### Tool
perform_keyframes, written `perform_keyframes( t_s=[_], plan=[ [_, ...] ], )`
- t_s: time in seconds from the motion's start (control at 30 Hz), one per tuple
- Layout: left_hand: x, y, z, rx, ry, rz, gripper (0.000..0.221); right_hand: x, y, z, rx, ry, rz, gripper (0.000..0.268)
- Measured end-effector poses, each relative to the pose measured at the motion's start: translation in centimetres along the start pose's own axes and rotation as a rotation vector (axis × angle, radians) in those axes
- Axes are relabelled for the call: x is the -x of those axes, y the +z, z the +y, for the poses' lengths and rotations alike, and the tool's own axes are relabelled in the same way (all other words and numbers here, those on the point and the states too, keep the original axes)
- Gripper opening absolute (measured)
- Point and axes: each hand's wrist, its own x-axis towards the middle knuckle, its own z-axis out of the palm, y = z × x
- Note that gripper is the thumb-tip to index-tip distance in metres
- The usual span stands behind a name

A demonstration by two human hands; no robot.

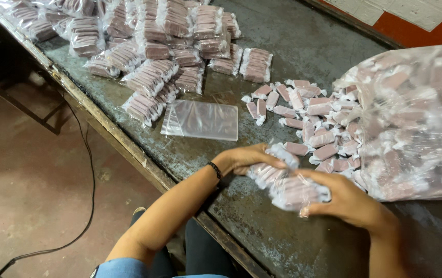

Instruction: The person puts wrapped candies into a clear plastic bag by hand and then seals the bag using a machine.

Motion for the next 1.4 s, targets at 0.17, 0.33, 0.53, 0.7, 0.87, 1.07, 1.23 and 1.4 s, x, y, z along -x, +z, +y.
perform_keyframes(
  t_s=[0.17,0.33,0.53,0.7,0.87,1.07,1.23,1.4],
  plan=[
    [-0.4,-0.5,-0.2,0.084,0.02,0.0,0.057,0.5,-0.2,0.1,-0.037,-0.142,0.163,0.095],
    [-0.7,-0.3,-0.4,0.174,0.077,0.08,0.047,0.9,0.3,-0.4,-0.243,-0.361,0.332,0.075],
    [-0.6,0.7,-0.2,0.052,0.097,0.091,0.048,0.8,-0.4,-1.2,-0.139,-0.214,0.074,0.078],
    [-1.4,-0.7,-1.2,0.324,0.099,-0.04,0.048,1.7,-1.1,0.0,-0.131,-0.252,0.106,0.064],
    [-2.2,-0.2,-1.8,0.388,0.188,0.061,0.05,0.5,0.5,-0.7,-0.406,-0.395,0.472,0.034],
    [-1.9,1.6,-0.7,0.45,0.371,0.206,0.044,-1.2,3.9,-3.9,-0.247,-0.392,0.973,0.036],
    [-2.6,1.5,-1.2,0.534,0.463,0.26,0.043,-3.2,5.5,-1.4,-0.36,-0.373,1.008,0.027],
    [-1.3,3.2,-0.6,0.343,0.49,0.288,0.058,-3.8,5.6,-4.4,-0.068,-0.497,1.122,0.045]
  ],
)
